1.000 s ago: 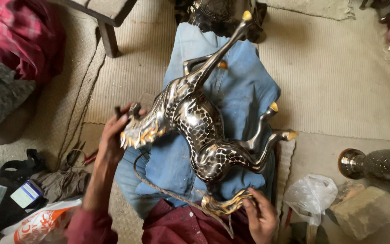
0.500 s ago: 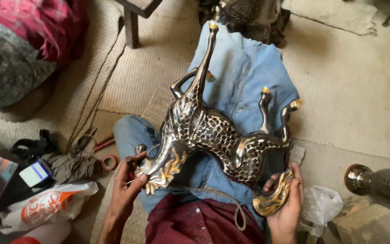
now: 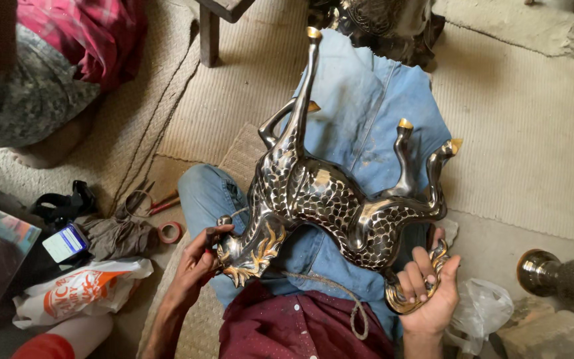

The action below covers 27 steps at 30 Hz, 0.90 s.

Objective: The person sits on the floor with a silvered metal horse sculpture on their lap and decorates its surface by hand. They hold a small punch against the figure and strike it repeatedly with a wooden mallet, repositioning the punch to work different spots, and at the start they pull a rope tied around the sculpture.

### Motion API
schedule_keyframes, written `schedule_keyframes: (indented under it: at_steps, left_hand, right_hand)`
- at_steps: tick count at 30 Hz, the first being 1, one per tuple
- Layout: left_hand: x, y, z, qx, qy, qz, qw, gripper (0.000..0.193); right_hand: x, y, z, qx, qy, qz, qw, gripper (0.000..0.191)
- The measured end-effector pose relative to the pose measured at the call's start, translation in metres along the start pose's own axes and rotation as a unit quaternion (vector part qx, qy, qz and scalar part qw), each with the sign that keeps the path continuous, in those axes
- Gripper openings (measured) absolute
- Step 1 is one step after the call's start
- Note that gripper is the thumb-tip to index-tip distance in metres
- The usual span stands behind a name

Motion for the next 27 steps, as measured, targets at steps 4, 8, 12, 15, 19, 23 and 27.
schedule_keyframes:
  at_steps: [4,8,12,15,19,23,27]
  left_hand:
    - [0.006,-0.007,0.007,-0.054,-0.014,0.024,0.998,0.059]
    - [0.013,-0.018,0.013,-0.115,0.012,0.071,0.991,0.051]
    - [0.021,-0.026,0.010,-0.142,-0.045,0.118,0.982,0.037]
    - [0.026,-0.027,0.011,-0.166,-0.057,0.130,0.976,0.030]
    - [0.030,-0.023,0.016,-0.193,-0.077,0.128,0.970,0.026]
    - [0.032,-0.010,0.013,-0.218,-0.092,0.108,0.965,0.021]
    - [0.025,0.005,0.002,-0.232,-0.050,0.088,0.967,0.019]
  right_hand:
    - [0.001,-0.005,0.003,0.017,-0.015,-0.011,1.000,0.050]
    - [0.002,-0.008,0.004,0.029,-0.025,-0.021,0.999,0.051]
    - [0.004,-0.012,0.008,0.019,0.015,-0.029,0.999,0.061]
    - [0.005,-0.014,0.005,0.030,0.049,-0.036,0.998,0.074]
    - [0.002,-0.019,-0.011,0.090,0.034,-0.056,0.994,0.085]
    - [0.007,-0.023,-0.023,0.104,0.043,-0.047,0.993,0.076]
    - [0.015,-0.022,-0.041,0.133,0.063,-0.053,0.988,0.078]
Point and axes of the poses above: each hand's wrist, its own y-axis away from the middle knuckle, its own z-axis out of the back of the hand, x = y × z, the point moved 10 cm from there along -y, towards the middle knuckle, and after that the axes turned 2 degrees about -x, right-handed, at the moved point
